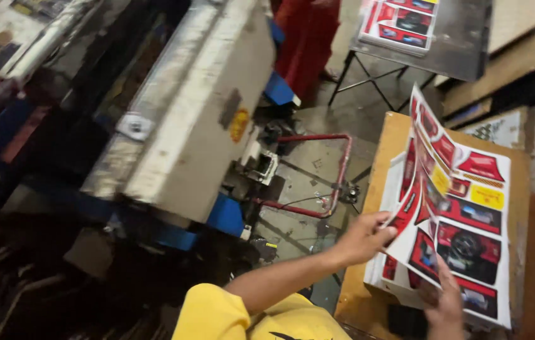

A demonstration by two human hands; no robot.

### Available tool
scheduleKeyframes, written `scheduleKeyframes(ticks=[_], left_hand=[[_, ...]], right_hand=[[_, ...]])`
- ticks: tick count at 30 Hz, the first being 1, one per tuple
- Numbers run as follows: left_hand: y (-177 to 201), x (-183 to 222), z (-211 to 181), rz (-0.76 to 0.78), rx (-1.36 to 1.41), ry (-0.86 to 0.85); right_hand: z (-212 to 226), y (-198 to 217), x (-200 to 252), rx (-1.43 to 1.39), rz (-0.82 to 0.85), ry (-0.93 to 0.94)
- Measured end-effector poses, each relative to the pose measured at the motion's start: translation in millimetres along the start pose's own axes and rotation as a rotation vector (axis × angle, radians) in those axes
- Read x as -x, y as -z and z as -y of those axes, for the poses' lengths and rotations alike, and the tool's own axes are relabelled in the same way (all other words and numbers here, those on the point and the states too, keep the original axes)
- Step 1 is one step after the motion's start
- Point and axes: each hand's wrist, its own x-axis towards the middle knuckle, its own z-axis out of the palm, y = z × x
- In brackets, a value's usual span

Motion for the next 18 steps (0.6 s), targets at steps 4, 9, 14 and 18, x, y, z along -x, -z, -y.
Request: scheduleKeyframes(ticks=[4, 9, 14, 18], left_hand=[[101, 30, -51, -0.27, -0.284, -0.032], [267, 40, -55, -0.591, -0.018, 0.049], [432, 16, -8, -1.005, -0.646, 0.111], [486, 4, -45, -1.02, -0.653, 0.507]], right_hand=[[-85, -74, -102, 0.473, -0.492, 0.14], [-182, -143, -229, 0.784, -0.36, 0.133], [-274, -115, -338, 1.784, -0.31, 0.175], [-348, -93, -382, 2.101, -0.39, 0.177]])
